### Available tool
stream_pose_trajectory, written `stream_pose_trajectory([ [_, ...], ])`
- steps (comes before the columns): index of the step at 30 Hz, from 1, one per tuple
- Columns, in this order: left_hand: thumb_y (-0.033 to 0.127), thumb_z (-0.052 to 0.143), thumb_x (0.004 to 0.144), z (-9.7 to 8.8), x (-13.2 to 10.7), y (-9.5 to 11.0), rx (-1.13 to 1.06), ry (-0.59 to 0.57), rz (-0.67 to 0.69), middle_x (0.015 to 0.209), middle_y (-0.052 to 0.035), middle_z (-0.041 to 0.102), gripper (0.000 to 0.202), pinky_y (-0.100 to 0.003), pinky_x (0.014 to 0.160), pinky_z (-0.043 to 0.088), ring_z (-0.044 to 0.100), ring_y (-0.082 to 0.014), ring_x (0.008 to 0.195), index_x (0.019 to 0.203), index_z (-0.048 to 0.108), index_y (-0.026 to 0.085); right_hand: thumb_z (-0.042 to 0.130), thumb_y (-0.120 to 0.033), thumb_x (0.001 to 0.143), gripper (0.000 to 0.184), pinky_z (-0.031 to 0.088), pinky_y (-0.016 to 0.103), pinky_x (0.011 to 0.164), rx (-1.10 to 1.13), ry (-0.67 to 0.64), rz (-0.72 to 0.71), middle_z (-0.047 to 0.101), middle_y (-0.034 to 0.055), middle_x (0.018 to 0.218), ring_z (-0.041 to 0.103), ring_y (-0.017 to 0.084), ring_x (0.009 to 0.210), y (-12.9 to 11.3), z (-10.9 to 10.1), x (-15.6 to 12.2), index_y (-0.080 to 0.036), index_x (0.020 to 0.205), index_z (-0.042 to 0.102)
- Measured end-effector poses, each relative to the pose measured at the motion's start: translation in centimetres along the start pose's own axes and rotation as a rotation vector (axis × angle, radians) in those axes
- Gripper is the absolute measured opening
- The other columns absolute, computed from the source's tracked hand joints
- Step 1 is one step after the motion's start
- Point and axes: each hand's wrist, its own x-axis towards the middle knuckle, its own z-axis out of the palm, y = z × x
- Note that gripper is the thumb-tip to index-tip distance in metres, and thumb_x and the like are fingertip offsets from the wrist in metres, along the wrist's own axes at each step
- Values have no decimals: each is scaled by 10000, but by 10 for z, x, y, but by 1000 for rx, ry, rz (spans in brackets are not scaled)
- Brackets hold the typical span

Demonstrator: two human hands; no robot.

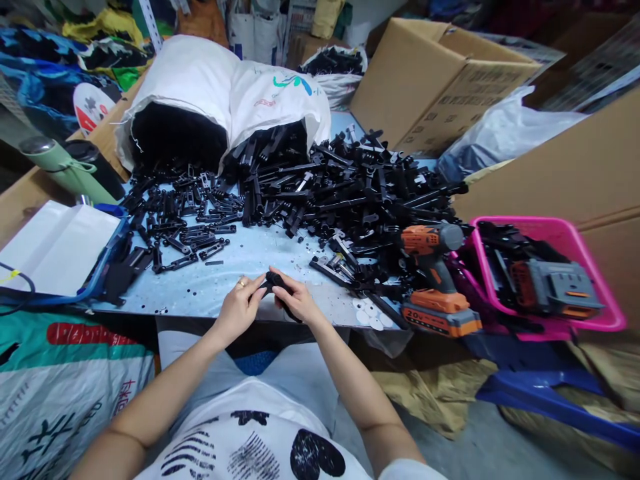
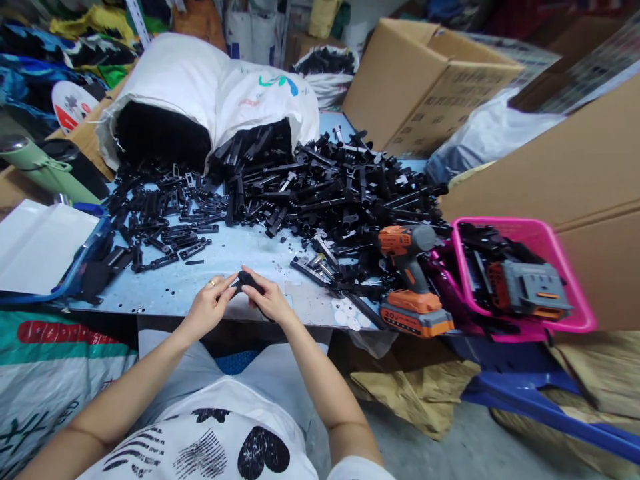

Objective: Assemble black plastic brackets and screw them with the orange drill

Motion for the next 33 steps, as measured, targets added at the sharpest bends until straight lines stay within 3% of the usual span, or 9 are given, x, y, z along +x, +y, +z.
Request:
stream_pose_trajectory([
  [4, 291, 398, 949, 5, -7, 4, 55, 80, 60, 876, -66, 561, 358, -304, 769, 483, 572, -158, 798, 1249, 556, 179, 617, -396, 821, 519, 511, 302, 807, -349, 10, -289, 642, 58, 1040, 618, 153, 863, -10, -15, 1, -220, 1301, 526],
  [6, 276, 393, 952, 11, -9, 7, 30, 160, 78, 895, -70, 565, 346, -302, 769, 486, 573, -157, 811, 1245, 555, 189, 610, -381, 832, 515, 498, 311, 850, -419, 45, -371, 641, 65, 1045, 606, 168, 930, -14, -12, 1, -218, 1311, 516],
  [11, 229, 375, 954, 31, -4, 20, -54, 463, 119, 919, -100, 572, 344, -304, 743, 498, 560, -165, 848, 1242, 550, 159, 488, -440, 896, 518, 537, 270, 639, -329, 213, -338, 625, 79, 1063, 595, 110, 634, -11, 16, -1, -233, 1368, 450],
  [13, 221, 372, 954, 33, -1, 23, -64, 515, 150, 930, -106, 582, 345, -303, 721, 503, 559, -163, 837, 1246, 543, 155, 452, -455, 907, 516, 539, 278, 625, -291, 287, -344, 619, 93, 1093, 587, 113, 608, -10, 26, -2, -228, 1371, 448],
  [18, 221, 405, 945, 19, 5, 21, -42, 484, 236, 948, -104, 604, 319, -315, 747, 503, 572, -163, 858, 1214, 565, 158, 456, -479, 896, 540, 528, 282, 596, -226, 322, -354, 616, 95, 1068, 543, 105, 558, -11, 36, -2, -223, 1372, 444],
  [26, 316, 373, 951, -4, 18, -1, -52, 222, 238, 933, -101, 621, 339, -322, 761, 510, 586, -172, 863, 1152, 600, 164, 472, -516, 871, 595, 516, 359, 709, -200, 289, -199, 591, 66, 951, 530, 138, 615, 3, 39, 1, -256, 1401, 400],
  [30, 333, 340, 957, 7, 10, -20, -49, 240, 40, 941, -87, 612, 349, -328, 782, 509, 600, -171, 852, 1150, 583, 173, 431, -497, 896, 551, 505, 329, 726, -295, 166, -150, 602, 60, 1015, 558, 135, 643, 8, 39, 14, -278, 1400, 390],
  [32, 305, 316, 958, 13, 2, -30, 29, 285, -122, 1002, -104, 594, 361, -339, 770, 513, 612, -180, 858, 1210, 535, 169, 436, -494, 893, 496, 486, 326, 790, -454, 124, -132, 617, 60, 1021, 598, 168, 777, 5, 22, 32, -271, 1335, 470],
  [33, 278, 330, 948, 15, -2, -34, 105, 282, -164, 1068, -125, 575, 367, -363, 796, 507, 608, -201, 914, 1253, 502, 170, 428, -495, 895, 468, 470, 332, 827, -541, 188, -112, 621, 68, 1027, 601, 187, 854, 2, 9, 44, -255, 1288, 510],
])
